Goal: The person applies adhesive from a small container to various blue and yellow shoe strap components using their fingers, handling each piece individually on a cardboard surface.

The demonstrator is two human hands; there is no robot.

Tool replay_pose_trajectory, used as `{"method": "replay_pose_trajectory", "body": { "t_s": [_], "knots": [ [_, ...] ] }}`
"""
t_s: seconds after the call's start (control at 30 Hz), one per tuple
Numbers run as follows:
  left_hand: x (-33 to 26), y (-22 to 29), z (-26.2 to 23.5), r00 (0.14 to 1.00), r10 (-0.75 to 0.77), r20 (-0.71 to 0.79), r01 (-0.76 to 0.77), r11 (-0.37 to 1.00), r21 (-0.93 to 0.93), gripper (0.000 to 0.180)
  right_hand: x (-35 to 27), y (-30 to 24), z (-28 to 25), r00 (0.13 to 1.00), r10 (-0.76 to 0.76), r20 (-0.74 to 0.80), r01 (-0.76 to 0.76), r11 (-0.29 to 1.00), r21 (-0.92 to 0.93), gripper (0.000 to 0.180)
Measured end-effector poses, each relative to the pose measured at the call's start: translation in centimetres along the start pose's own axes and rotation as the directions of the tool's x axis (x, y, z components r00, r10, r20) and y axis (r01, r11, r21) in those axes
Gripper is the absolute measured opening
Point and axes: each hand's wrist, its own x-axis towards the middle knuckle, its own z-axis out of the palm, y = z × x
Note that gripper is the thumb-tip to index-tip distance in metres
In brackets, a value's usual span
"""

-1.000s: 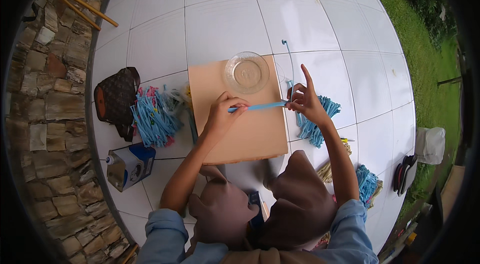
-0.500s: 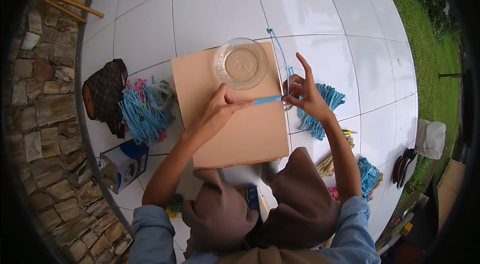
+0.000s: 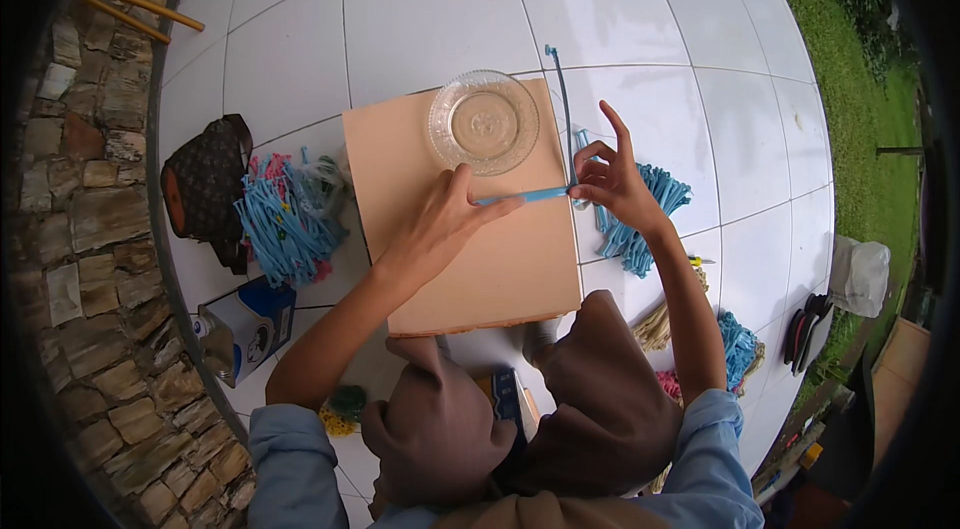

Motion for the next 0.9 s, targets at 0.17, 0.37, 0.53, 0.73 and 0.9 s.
{"method": "replay_pose_trajectory", "body": {
  "t_s": [0.17, 0.37, 0.53, 0.73, 0.9],
  "knots": [
    [0.2, -0.2, 0.1, 0.998, -0.01, 0.068, 0.015, 0.998, -0.067, 0.049, 0.0, 0.4, 0.2, 1.0, 0.004, 0.004, -0.004, 1.0, 0.016, 0.098],
    [0.3, -0.5, 0.3, 0.999, 0.024, 0.026, -0.022, 0.997, -0.078, 0.042, 0.0, -0.4, 1.1, 0.998, -0.004, -0.062, 0.001, 0.999, -0.05, 0.095],
    [0.5, -0.3, -0.2, 0.998, 0.046, 0.042, -0.044, 0.998, -0.041, 0.043, 0.4, 0.2, 1.1, 1.0, 0.004, -0.005, -0.004, 1.0, 0.011, 0.093],
    [0.6, -0.4, -0.6, 0.998, 0.049, 0.041, -0.047, 0.997, -0.053, 0.043, 0.0, 0.8, 0.7, 0.999, 0.014, -0.042, -0.006, 0.983, 0.181, 0.098],
    [0.6, -0.6, -0.7, 0.996, 0.071, 0.045, -0.068, 0.996, -0.064, 0.043, 0.2, 0.6, 0.2, 0.999, 0.049, -0.006, -0.047, 0.978, 0.203, 0.099]
  ]
}}
